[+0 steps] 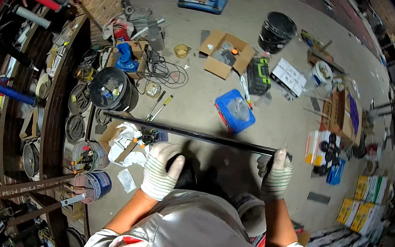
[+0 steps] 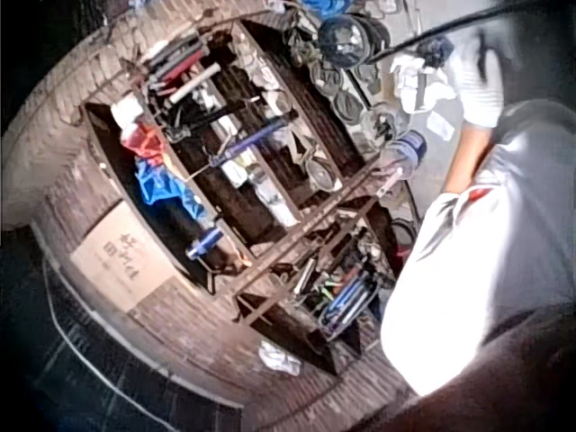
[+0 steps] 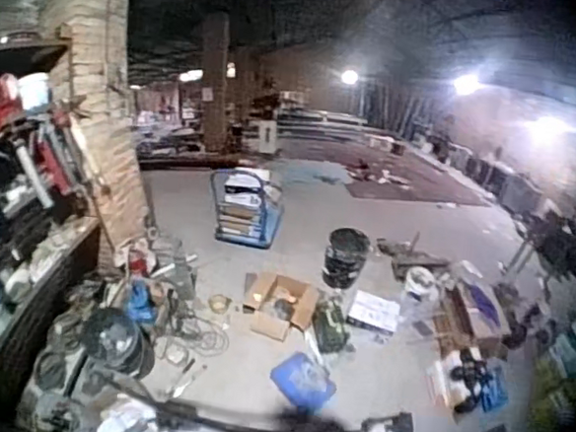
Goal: The person measures a metal frame with a tape measure, then uses a chop saw to cut a metal profile. After cutting, the person carries the profile to a workbench and uses pliers to remove a strip from it.
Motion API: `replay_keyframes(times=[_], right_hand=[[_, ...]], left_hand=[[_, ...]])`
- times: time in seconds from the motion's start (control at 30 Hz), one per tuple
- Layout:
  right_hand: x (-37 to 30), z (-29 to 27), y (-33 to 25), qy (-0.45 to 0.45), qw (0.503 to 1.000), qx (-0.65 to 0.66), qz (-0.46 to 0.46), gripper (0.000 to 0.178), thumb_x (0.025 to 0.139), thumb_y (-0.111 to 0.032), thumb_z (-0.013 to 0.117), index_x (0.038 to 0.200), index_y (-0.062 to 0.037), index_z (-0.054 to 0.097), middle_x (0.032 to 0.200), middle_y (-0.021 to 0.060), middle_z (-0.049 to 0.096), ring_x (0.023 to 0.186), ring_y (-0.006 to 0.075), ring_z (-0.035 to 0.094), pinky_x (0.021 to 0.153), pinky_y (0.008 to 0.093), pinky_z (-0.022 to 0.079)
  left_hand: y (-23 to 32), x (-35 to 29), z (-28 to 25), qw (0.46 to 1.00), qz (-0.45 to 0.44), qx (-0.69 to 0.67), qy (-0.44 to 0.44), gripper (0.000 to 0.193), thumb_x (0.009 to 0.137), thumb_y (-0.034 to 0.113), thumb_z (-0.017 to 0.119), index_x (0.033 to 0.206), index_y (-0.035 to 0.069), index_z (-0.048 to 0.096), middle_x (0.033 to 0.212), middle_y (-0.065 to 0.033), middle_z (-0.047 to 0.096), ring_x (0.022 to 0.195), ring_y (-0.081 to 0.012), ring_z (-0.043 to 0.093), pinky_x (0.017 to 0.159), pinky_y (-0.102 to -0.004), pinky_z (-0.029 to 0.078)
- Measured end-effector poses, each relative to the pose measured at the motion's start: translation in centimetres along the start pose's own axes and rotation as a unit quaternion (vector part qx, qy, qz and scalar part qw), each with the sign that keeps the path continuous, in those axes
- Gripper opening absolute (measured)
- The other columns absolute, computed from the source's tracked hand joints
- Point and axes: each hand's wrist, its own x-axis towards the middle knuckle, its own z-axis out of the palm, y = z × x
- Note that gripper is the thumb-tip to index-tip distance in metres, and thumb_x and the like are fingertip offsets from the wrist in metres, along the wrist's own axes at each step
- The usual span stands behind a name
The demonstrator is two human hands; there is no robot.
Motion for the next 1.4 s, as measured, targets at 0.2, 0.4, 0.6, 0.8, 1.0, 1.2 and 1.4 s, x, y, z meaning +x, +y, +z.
replay_keyframes(times=[0.2, 0.4, 0.6, 0.8, 1.0, 1.2, 1.4], right_hand=[[10.9, 10.4, -3.1, -0.067, 0.998, 0.011, 0.001, 0.059, 0.101, -0.055, 0.047, 0.079, -0.0032, 0.062, 0.065, 0.0076, 0.061, 0.060, 0.0153, 0.055, 0.059, 0.0300, 0.042], [20.0, 19.6, -2.7, -0.051, 0.996, -0.077, -0.018, 0.068, 0.103, -0.058, 0.040, 0.067, -0.0052, 0.062, 0.055, 0.0068, 0.058, 0.051, 0.0158, 0.054, 0.053, 0.0304, 0.042], [29.3, 28.5, -8.7, -0.059, 0.995, -0.074, -0.032, 0.063, 0.105, -0.055, 0.040, 0.068, -0.0061, 0.054, 0.055, 0.0075, 0.057, 0.049, 0.0156, 0.053, 0.053, 0.0307, 0.041], [41.1, 35.0, -10.2, -0.028, 1.000, -0.001, -0.008, 0.065, 0.101, -0.057, 0.044, 0.066, -0.0034, 0.060, 0.055, 0.0111, 0.058, 0.047, 0.0193, 0.053, 0.050, 0.0334, 0.042], [56.3, 44.4, -11.0, -0.155, 0.983, 0.095, 0.023, 0.049, 0.101, -0.053, 0.050, 0.088, -0.0078, 0.064, 0.071, 0.0039, 0.060, 0.062, 0.0149, 0.057, 0.056, 0.0302, 0.043], [70.6, 55.9, -17.8, -0.204, 0.977, 0.058, 0.036, 0.050, 0.100, -0.052, 0.052, 0.093, -0.0043, 0.066, 0.074, 0.0072, 0.064, 0.066, 0.0160, 0.060, 0.060, 0.0308, 0.046], [81.1, 64.9, -23.7, -0.241, 0.958, 0.153, -0.012, 0.045, 0.100, -0.042, 0.052, 0.098, 0.0005, 0.067, 0.078, 0.0091, 0.066, 0.067, 0.0172, 0.060, 0.065, 0.0314, 0.048]], left_hand=[[-8.9, 8.2, 0.4, 0.889, -0.359, -0.279, 0.050, 0.033, 0.103, 0.033, 0.059, 0.113, 0.001, 0.064, 0.095, -0.0060, 0.064, 0.086, -0.0141, 0.058, 0.082, -0.0300, 0.050], [-23.0, 20.5, 2.0, 0.983, -0.171, -0.061, 0.018, 0.043, 0.099, 0.053, 0.058, 0.106, 0.010, 0.060, 0.082, -0.0027, 0.060, 0.072, -0.0150, 0.057, 0.074, -0.0307, 0.051], [-32.7, 34.1, 0.1, 0.658, -0.493, -0.565, 0.063, 0.042, 0.095, 0.045, 0.068, 0.117, 0.009, 0.063, 0.094, -0.0040, 0.065, 0.080, -0.0167, 0.061, 0.069, -0.0328, 0.054], [-36.1, 48.6, 0.7, 0.662, -0.487, -0.568, 0.048, 0.030, 0.095, 0.035, 0.071, 0.110, 0.009, 0.068, 0.096, -0.0050, 0.068, 0.084, -0.0183, 0.065, 0.073, -0.0334, 0.055], [-43.0, 60.2, 3.3, 0.694, -0.480, -0.526, 0.108, 0.026, 0.094, 0.035, 0.071, 0.100, 0.009, 0.069, 0.087, -0.0027, 0.066, 0.074, -0.0161, 0.064, 0.070, -0.0307, 0.054], [-48.7, 72.3, 1.9, 0.646, -0.486, -0.566, 0.164, 0.029, 0.091, 0.038, 0.076, 0.098, 0.011, 0.069, 0.084, -0.0009, 0.068, 0.077, -0.0137, 0.064, 0.068, -0.0301, 0.055], [-54.9, 83.0, 2.1, 0.606, -0.462, -0.621, 0.182, 0.026, 0.097, 0.030, 0.069, 0.109, 0.007, 0.069, 0.090, -0.0036, 0.070, 0.081, -0.0166, 0.069, 0.073, -0.0327, 0.059]])
